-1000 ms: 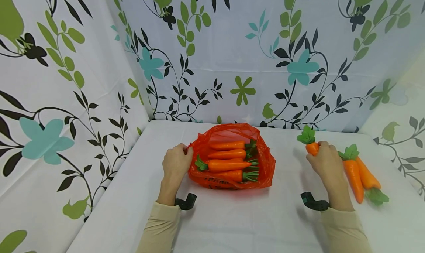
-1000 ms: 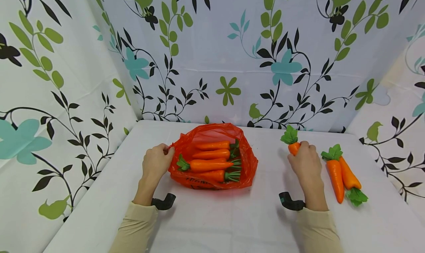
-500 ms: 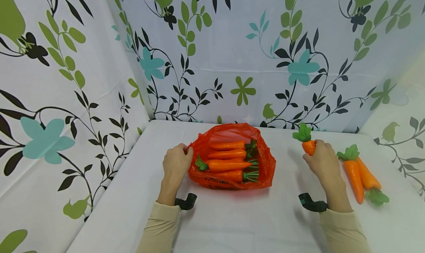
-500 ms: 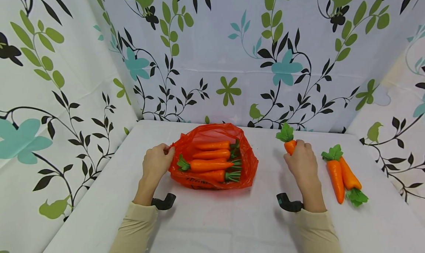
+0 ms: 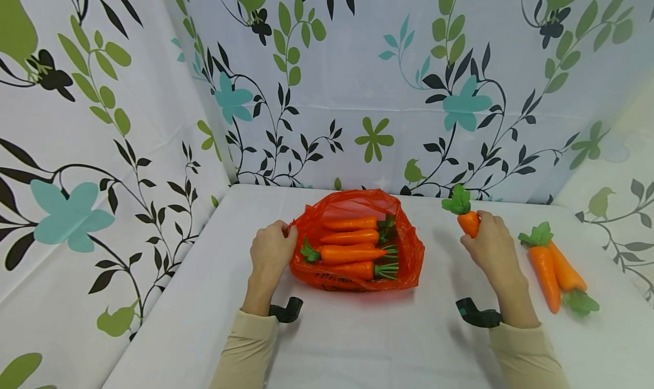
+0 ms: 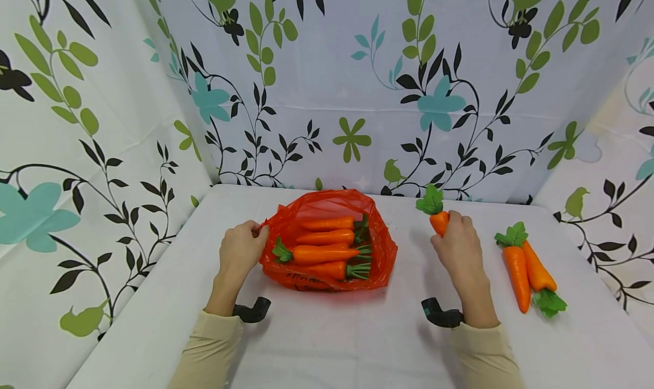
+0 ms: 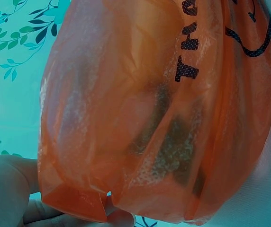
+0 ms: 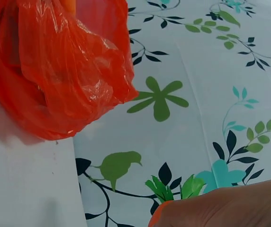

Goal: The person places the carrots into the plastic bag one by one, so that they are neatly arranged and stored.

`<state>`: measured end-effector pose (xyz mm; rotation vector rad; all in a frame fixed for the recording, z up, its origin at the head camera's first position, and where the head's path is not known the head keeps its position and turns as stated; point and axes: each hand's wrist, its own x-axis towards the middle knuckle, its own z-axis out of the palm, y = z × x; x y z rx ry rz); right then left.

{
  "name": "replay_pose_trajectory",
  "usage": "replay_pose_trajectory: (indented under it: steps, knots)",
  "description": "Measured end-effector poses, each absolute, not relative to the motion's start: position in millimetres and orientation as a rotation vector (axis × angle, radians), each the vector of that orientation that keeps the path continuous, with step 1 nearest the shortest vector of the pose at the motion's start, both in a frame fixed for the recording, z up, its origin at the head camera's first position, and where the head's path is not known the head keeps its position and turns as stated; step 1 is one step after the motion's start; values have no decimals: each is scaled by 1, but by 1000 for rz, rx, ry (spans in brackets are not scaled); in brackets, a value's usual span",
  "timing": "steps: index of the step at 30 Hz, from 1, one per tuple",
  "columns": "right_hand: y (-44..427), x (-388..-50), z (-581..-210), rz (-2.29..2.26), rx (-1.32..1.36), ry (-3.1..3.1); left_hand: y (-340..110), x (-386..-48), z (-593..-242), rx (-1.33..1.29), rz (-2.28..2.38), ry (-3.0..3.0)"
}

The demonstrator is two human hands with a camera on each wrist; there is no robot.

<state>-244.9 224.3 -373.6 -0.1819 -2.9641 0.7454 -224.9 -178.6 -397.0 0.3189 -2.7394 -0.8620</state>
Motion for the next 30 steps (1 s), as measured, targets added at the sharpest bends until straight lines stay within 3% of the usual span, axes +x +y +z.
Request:
replay_pose_trajectory:
  steps: [30]
  knots:
    - [191, -236, -365, 787, 38, -2872, -179, -225, -396, 322, -866, -2733]
